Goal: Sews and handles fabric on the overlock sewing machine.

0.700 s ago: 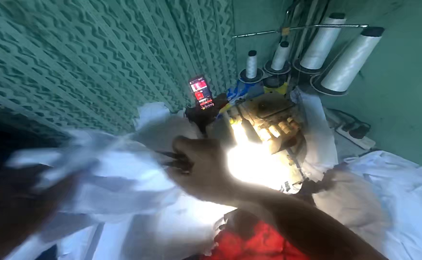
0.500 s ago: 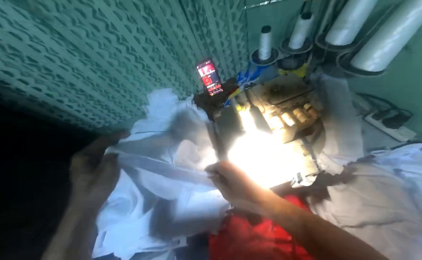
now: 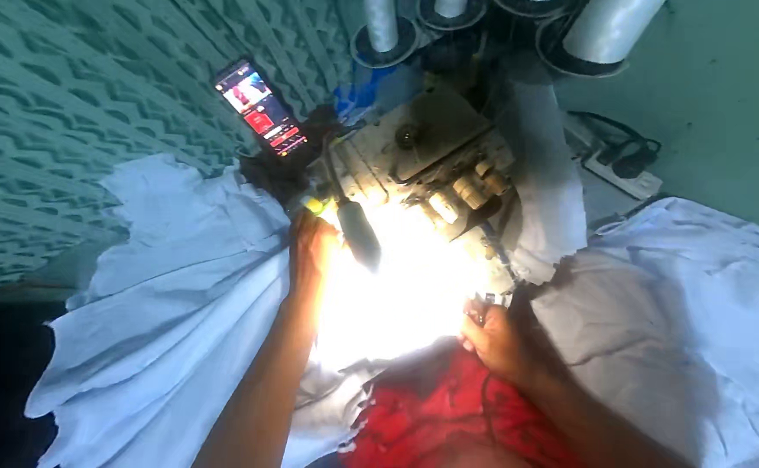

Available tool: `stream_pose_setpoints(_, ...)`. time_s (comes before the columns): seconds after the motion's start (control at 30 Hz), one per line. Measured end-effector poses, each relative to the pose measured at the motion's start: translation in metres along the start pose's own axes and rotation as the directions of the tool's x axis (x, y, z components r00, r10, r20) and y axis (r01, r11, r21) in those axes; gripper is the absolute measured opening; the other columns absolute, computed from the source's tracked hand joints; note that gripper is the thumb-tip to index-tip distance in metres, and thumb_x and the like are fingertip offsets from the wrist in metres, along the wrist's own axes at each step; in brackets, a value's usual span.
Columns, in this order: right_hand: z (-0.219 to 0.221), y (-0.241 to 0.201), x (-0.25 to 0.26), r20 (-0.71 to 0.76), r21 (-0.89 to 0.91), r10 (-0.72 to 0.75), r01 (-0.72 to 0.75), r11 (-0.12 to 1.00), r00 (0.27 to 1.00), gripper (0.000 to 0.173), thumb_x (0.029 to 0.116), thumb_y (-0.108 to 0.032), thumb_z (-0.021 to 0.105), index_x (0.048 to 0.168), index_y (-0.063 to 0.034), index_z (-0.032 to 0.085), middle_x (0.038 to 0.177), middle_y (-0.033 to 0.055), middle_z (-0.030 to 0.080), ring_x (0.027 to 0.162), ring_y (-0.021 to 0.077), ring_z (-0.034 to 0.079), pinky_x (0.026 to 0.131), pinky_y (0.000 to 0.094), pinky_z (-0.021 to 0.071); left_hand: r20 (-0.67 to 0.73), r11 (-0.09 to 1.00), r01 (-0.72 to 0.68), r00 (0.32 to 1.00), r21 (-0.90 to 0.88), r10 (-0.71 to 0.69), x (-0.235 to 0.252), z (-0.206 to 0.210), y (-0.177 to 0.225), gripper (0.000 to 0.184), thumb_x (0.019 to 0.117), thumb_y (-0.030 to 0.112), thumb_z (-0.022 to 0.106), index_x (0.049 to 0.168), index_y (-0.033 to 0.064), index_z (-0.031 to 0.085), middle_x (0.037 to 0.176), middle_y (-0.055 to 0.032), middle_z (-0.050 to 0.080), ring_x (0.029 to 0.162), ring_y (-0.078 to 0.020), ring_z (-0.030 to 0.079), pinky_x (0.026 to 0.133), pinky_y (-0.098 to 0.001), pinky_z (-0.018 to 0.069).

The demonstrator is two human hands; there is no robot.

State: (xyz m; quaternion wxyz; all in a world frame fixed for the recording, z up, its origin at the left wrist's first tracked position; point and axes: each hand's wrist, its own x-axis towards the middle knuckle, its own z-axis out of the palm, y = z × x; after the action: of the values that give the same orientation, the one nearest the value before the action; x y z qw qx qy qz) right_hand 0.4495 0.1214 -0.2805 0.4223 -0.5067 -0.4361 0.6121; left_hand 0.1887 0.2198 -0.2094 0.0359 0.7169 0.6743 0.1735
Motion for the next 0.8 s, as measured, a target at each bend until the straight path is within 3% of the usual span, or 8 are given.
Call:
stream_pose_setpoints(0.13, -0.014, -0.011, 0.008, 0.103, -0.265, -0.004, 0.031, 0.964, 0.995, 0.013, 0.097, -0.017, 0.057, 0.094, -0.0086, 0.066, 0.07, -0.0041, 0.065, 0.053, 0.0032, 0.058, 0.051, 0.0219, 0.0509, -0.058, 0.993, 0.047, 0.997, 0.109, -0.041, -0.012, 0.013, -0.008, 0.024, 0.0948, 0.004, 0.061, 0.114, -0.0112, 0.062, 0.127, -0.0334, 0.057, 0.123, -0.0516, 0.052, 0.1, -0.0658, 0.0436)
stream_pose_setpoints(0.2, -0.026, -0.018, 0.005, 0.115, -0.335, -0.169, 0.199, 0.921, 0.979, 0.022, 0.1001, -0.028, 0.061, 0.103, -0.0088, 0.071, 0.075, -0.0036, 0.066, 0.06, 0.002, 0.059, 0.057, 0.0222, 0.0522, -0.123, 0.999, -0.01, 0.992, 0.035, 0.014, -0.035, 0.001, 0.001, 0.051, 0.0919, 0.019, 0.06, 0.134, -0.0082, 0.053, 0.144, -0.0315, 0.048, 0.137, -0.0494, 0.043, 0.111, -0.0649, 0.0349)
stream_pose_setpoints(0.3, -0.06, -0.041, 0.004, 0.008, -0.417, -0.459, 0.42, 0.806, 0.888, 0.02, 0.1007, -0.022, 0.063, 0.104, -0.0052, 0.074, 0.083, -0.002, 0.071, 0.068, -0.0008, 0.062, 0.063, 0.0182, 0.0551, -0.091, 0.998, -0.06, 0.994, -0.025, 0.057, -0.078, 0.009, 0.004, 0.1, 0.0819, 0.054, 0.058, 0.157, -0.0067, 0.031, 0.161, -0.0303, 0.031, 0.151, -0.0456, 0.028, 0.124, -0.0582, 0.0225)
stream_pose_setpoints(0.4, -0.113, -0.064, 0.016, -0.06, -0.725, -0.608, 0.384, 0.572, 0.792, 0.019, 0.0986, -0.025, 0.064, 0.101, -0.0094, 0.075, 0.082, -0.0022, 0.067, 0.062, 0.0022, 0.056, 0.057, 0.0219, 0.0506, -0.099, 0.996, -0.091, 0.991, 0.003, 0.09, -0.104, 0.028, -0.003, 0.106, 0.0868, 0.065, 0.048, 0.156, -0.0129, 0.027, 0.161, -0.0353, 0.027, 0.153, -0.0484, 0.023, 0.125, -0.0597, 0.0166)
stream_pose_setpoints(0.53, -0.167, -0.076, 0.037, 0.179, -0.918, -0.52, 0.333, 0.217, 0.835, 0.024, 0.0976, -0.026, 0.065, 0.11, -0.0076, 0.073, 0.107, 0.0088, 0.068, 0.083, 0.0206, 0.069, 0.071, 0.042, 0.0607, -0.135, 0.995, -0.073, 0.988, 0.062, 0.081, -0.111, 0.023, 0.001, 0.103, 0.0896, 0.067, 0.044, 0.155, -0.0107, 0.03, 0.161, -0.0327, 0.03, 0.152, -0.0483, 0.026, 0.122, -0.064, 0.0192)
stream_pose_setpoints(0.6, -0.179, -0.075, 0.044, 0.285, -0.88, -0.468, 0.422, 0.219, 0.837, 0.015, 0.0945, -0.015, 0.067, 0.105, -0.0069, 0.073, 0.107, 0.0093, 0.068, 0.085, 0.0221, 0.07, 0.073, 0.0441, 0.0605, -0.159, 0.994, -0.085, 0.983, 0.063, 0.094, -0.116, 0.016, 0.006, 0.101, 0.0926, 0.071, 0.041, 0.153, -0.0098, 0.037, 0.161, -0.033, 0.03, 0.152, -0.0496, 0.025, 0.121, -0.0671, 0.0184)
stream_pose_setpoints(0.73, -0.192, -0.099, 0.059, 0.294, -0.783, -0.256, 0.385, 0.489, 0.921, 0.017, 0.1005, -0.022, 0.065, 0.101, -0.0069, 0.071, 0.094, 0.0042, 0.067, 0.08, 0.0127, 0.065, 0.075, 0.0347, 0.0583, -0.247, 0.989, -0.143, 0.96, -0.023, 0.133, -0.128, -0.006, 0.022, 0.084, 0.0972, 0.063, 0.049, 0.142, -0.0077, 0.053, 0.158, -0.0333, 0.036, 0.152, -0.05, 0.024, 0.123, -0.0645, 0.0182)
stream_pose_setpoints(0.8, -0.195, -0.116, 0.067, 0.257, -0.821, -0.299, 0.371, 0.434, 0.919, 0.016, 0.1013, -0.02, 0.065, 0.104, -0.0058, 0.071, 0.09, 0.0078, 0.069, 0.078, 0.0181, 0.066, 0.073, 0.0408, 0.0581, -0.288, 0.98, -0.183, 0.946, -0.084, 0.152, -0.132, -0.019, 0.041, 0.073, 0.0983, 0.056, 0.054, 0.129, -0.0097, 0.06, 0.151, -0.0347, 0.045, 0.149, -0.0496, 0.031, 0.124, -0.0598, 0.0232)
